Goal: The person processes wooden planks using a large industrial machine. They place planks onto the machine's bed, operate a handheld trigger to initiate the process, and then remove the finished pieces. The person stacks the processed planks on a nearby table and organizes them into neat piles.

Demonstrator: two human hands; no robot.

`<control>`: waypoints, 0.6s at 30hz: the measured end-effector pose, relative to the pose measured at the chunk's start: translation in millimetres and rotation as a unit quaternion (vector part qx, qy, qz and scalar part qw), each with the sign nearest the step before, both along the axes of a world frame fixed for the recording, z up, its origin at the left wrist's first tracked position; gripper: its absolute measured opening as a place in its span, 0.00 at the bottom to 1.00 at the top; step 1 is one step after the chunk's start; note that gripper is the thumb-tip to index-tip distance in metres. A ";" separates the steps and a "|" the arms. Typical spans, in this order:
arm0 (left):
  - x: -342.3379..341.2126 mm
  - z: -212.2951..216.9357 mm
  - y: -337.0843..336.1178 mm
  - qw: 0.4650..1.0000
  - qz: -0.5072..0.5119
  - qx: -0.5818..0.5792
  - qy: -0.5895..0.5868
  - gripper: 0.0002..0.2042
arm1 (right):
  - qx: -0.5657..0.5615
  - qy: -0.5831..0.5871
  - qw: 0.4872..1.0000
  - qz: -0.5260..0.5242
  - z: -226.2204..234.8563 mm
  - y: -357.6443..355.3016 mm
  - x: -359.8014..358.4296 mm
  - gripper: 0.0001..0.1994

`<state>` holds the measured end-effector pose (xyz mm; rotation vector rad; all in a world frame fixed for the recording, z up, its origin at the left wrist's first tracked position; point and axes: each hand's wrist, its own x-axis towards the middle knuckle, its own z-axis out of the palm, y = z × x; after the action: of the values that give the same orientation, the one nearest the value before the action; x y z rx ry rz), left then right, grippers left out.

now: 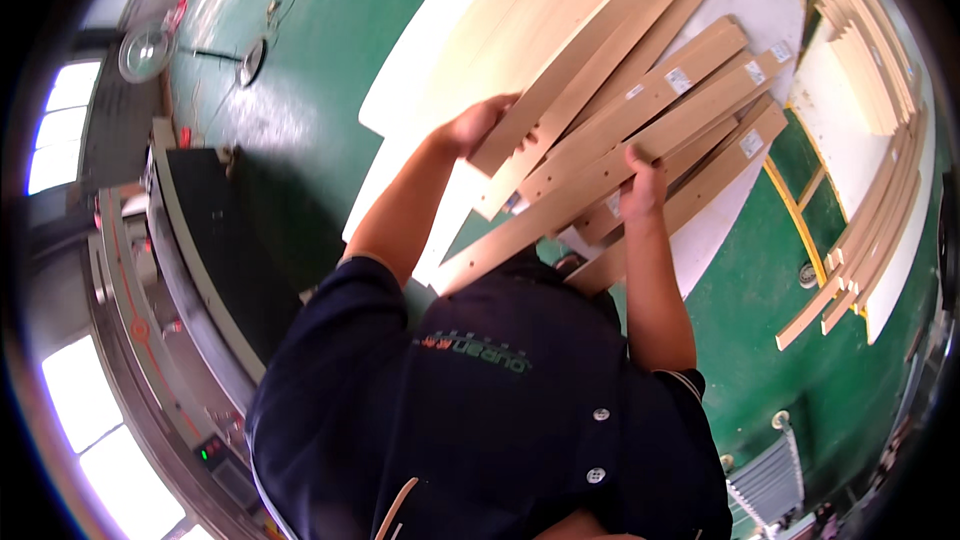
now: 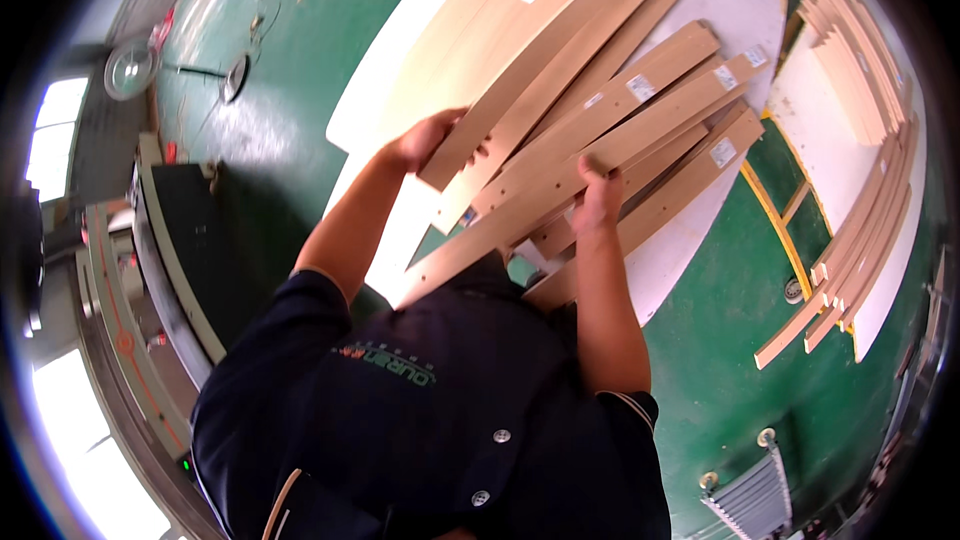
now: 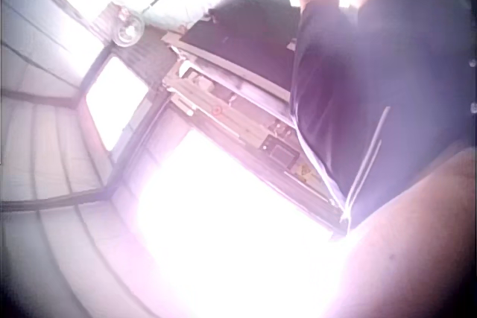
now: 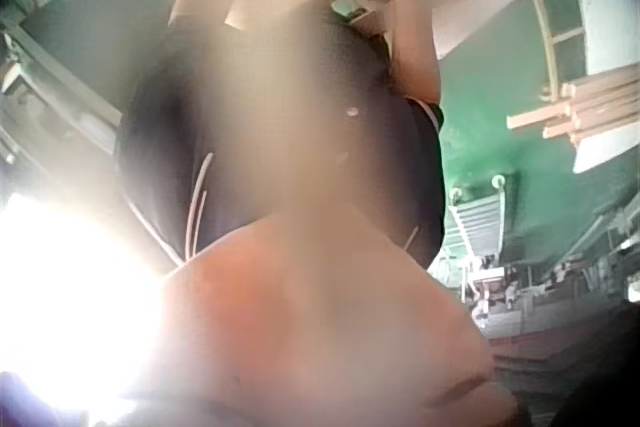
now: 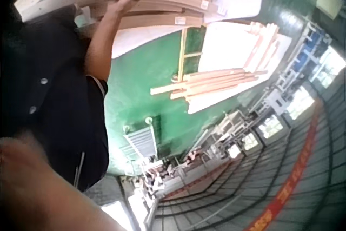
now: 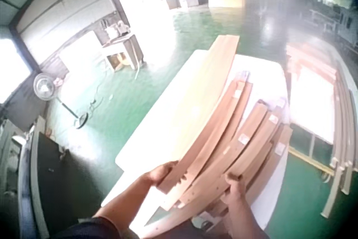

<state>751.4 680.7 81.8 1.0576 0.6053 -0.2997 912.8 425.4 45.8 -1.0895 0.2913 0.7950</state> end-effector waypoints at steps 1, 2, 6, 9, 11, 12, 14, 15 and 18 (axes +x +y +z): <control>3.0 7.5 -3.5 1.000 0.004 0.020 -0.003 0.26 | 0.002 0.003 1.000 0.003 0.5 -4.1 -1.2 0.25; 4.5 17.5 -6.8 1.000 0.009 0.014 0.000 0.25 | 0.008 0.002 1.000 0.004 1.4 -4.2 -0.1 0.25; 5.3 28.1 -13.9 0.997 0.060 -0.038 0.008 0.20 | 0.011 0.006 1.000 0.014 4.1 -3.2 -0.2 0.26; 7.3 25.3 -10.1 0.999 0.024 -0.043 0.007 0.20 | 0.003 0.008 1.000 0.021 6.4 -1.6 -1.0 0.25; 10.0 24.4 -15.0 0.999 0.034 -0.014 0.009 0.21 | 0.003 0.001 0.999 0.032 0.2 -3.6 1.3 0.24; 13.6 29.3 -18.0 0.999 0.032 0.021 0.008 0.22 | 0.006 0.000 1.000 0.029 -1.1 -3.8 2.0 0.24; 19.4 30.7 -30.0 0.988 0.031 0.139 0.065 0.31 | 0.013 -0.002 1.000 0.024 -3.5 -5.1 2.8 0.23; 22.9 33.0 -34.8 0.972 0.008 0.220 0.078 0.42 | 0.011 0.004 1.000 0.023 -6.7 -5.4 4.3 0.23; 24.4 33.9 -47.3 0.888 -0.053 0.452 0.069 0.42 | 0.007 0.011 1.000 0.021 -12.8 -5.9 4.8 0.23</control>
<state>775.8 633.5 115.7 1.9870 0.8437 -0.1798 917.6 419.4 33.0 -1.0774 0.2808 0.8461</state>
